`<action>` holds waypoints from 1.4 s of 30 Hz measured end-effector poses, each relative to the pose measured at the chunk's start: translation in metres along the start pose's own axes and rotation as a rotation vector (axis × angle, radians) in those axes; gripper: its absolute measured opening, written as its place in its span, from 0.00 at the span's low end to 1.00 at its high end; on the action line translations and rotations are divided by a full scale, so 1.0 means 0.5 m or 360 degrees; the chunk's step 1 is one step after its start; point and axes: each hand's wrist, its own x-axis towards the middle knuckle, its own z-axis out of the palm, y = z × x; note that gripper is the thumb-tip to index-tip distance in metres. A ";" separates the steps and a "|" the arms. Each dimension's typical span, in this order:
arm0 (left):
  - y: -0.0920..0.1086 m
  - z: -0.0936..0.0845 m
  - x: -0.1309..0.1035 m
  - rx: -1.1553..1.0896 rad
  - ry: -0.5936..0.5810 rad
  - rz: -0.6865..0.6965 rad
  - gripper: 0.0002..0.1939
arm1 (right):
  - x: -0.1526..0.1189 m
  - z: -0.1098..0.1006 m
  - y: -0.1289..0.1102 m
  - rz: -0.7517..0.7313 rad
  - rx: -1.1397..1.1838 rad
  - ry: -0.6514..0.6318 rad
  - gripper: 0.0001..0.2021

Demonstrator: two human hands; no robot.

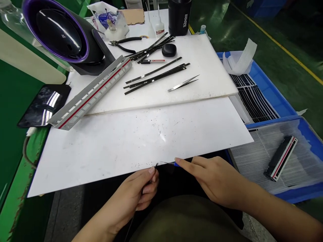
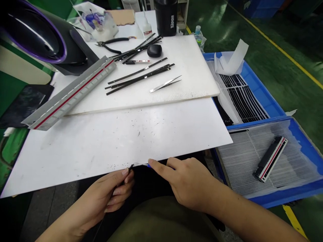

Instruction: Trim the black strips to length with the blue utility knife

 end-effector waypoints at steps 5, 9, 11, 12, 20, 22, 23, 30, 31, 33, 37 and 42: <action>0.001 0.002 -0.002 0.0132 0.0079 0.0001 0.21 | 0.004 -0.007 0.004 -0.0006 -0.0167 -0.0063 0.34; 0.011 0.000 -0.006 0.0212 0.0060 -0.0041 0.22 | 0.011 -0.007 0.000 -0.0032 -0.0228 -0.0105 0.32; 0.016 -0.003 -0.007 0.0247 0.0054 -0.0062 0.22 | 0.014 -0.007 -0.001 -0.0037 -0.0234 -0.0105 0.32; 0.018 -0.004 -0.007 0.0257 0.0053 -0.0071 0.22 | 0.015 -0.008 -0.001 -0.0040 -0.0241 -0.0104 0.32; 0.021 -0.006 -0.008 0.0281 0.0087 -0.0116 0.25 | 0.020 -0.006 0.001 -0.0119 -0.0294 -0.0081 0.34; 0.022 -0.006 -0.008 0.0285 0.0086 -0.0116 0.25 | 0.021 -0.006 0.002 -0.0126 -0.0315 -0.0073 0.34; 0.022 -0.006 -0.008 0.0287 0.0087 -0.0118 0.25 | 0.022 -0.006 0.002 -0.0128 -0.0323 -0.0072 0.34; 0.021 -0.002 -0.009 0.0313 0.0135 -0.0120 0.25 | 0.024 -0.008 0.005 -0.0151 -0.0322 -0.0055 0.35; 0.021 -0.002 -0.008 0.0316 0.0133 -0.0119 0.25 | 0.024 -0.008 0.005 -0.0155 -0.0320 -0.0048 0.34; 0.019 -0.003 -0.008 0.0321 0.0140 -0.0112 0.24 | 0.024 -0.007 0.006 -0.0156 -0.0318 -0.0043 0.34; 0.016 -0.005 -0.009 0.0328 0.0157 -0.0086 0.25 | 0.022 -0.004 0.006 -0.0148 -0.0329 -0.0046 0.34; 0.017 -0.001 -0.008 0.0306 0.0178 -0.0084 0.25 | 0.019 0.005 0.006 -0.0176 -0.0397 -0.0034 0.34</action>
